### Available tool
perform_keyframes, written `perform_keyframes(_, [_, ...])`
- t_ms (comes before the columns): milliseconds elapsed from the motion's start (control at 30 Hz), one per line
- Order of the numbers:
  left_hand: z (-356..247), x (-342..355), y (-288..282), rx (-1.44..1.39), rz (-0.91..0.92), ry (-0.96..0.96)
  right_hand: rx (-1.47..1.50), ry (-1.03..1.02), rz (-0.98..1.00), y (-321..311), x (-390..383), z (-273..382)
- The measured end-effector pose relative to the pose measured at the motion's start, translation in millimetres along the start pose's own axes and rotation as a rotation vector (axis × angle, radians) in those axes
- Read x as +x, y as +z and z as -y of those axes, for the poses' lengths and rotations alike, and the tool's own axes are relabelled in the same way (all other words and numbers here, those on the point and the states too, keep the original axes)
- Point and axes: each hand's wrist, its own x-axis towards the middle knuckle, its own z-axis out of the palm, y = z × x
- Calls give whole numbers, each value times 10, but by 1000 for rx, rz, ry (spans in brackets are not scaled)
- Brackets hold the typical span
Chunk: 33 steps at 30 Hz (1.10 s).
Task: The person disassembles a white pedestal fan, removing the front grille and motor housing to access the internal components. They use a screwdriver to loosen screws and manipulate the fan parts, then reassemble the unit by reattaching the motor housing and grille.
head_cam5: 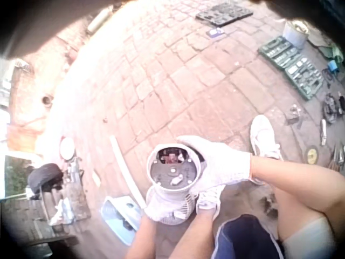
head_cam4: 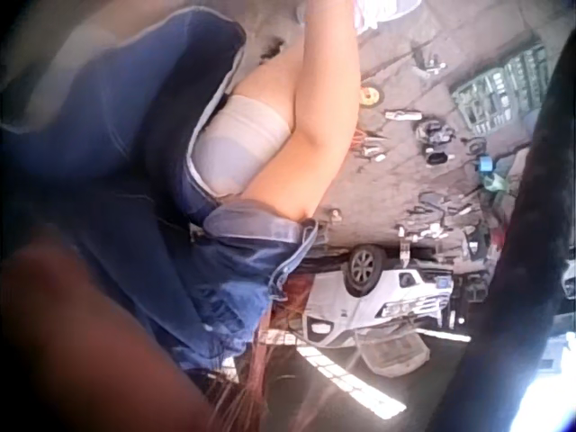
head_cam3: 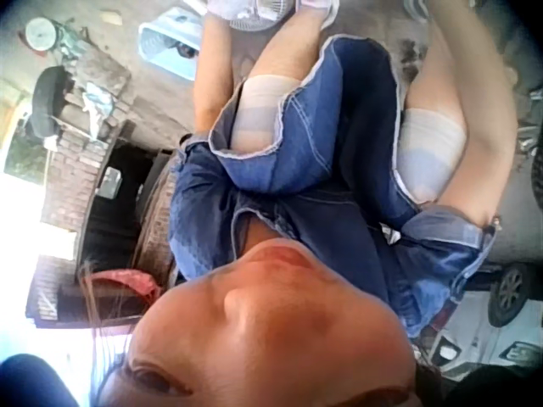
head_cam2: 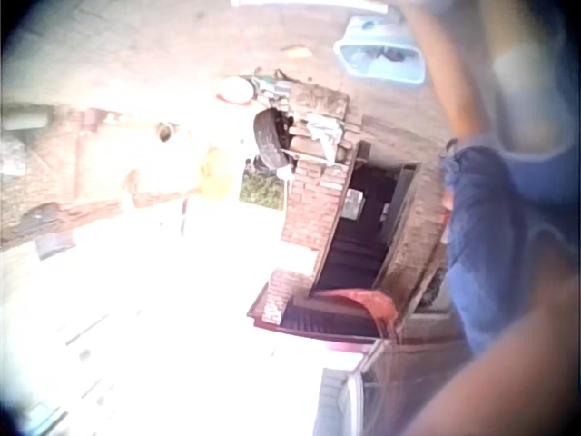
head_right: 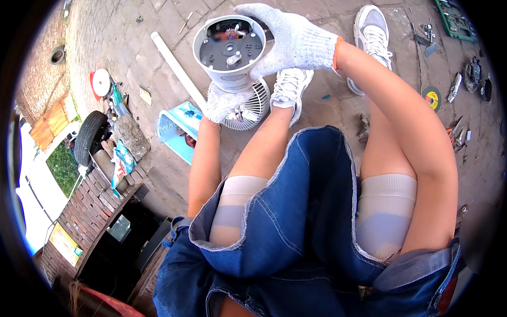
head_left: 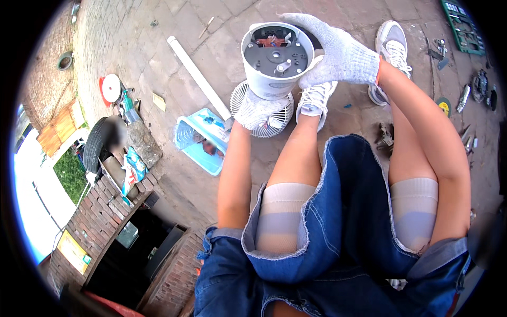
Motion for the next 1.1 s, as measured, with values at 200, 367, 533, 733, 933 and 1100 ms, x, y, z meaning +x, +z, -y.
perform_keyframes(200, [-104,69,65,-116,-67,-45,-205,-209,18,-59,-23,243])
perform_keyframes(367, [-124,90,77,-153,-109,-57,-280,-229,51,-54,-50,337])
perform_keyframes(533, [-130,59,121,-176,-141,-64,-164,-324,104,-163,-27,424])
perform_keyframes(733, [-127,51,160,-190,-172,-63,-267,-292,95,-162,-31,358])
perform_keyframes(933, [-144,45,165,-200,-190,-66,-315,-228,97,-154,-26,392])
perform_keyframes(1100, [-159,41,167,-207,-194,-63,-302,-188,108,-139,-40,408])
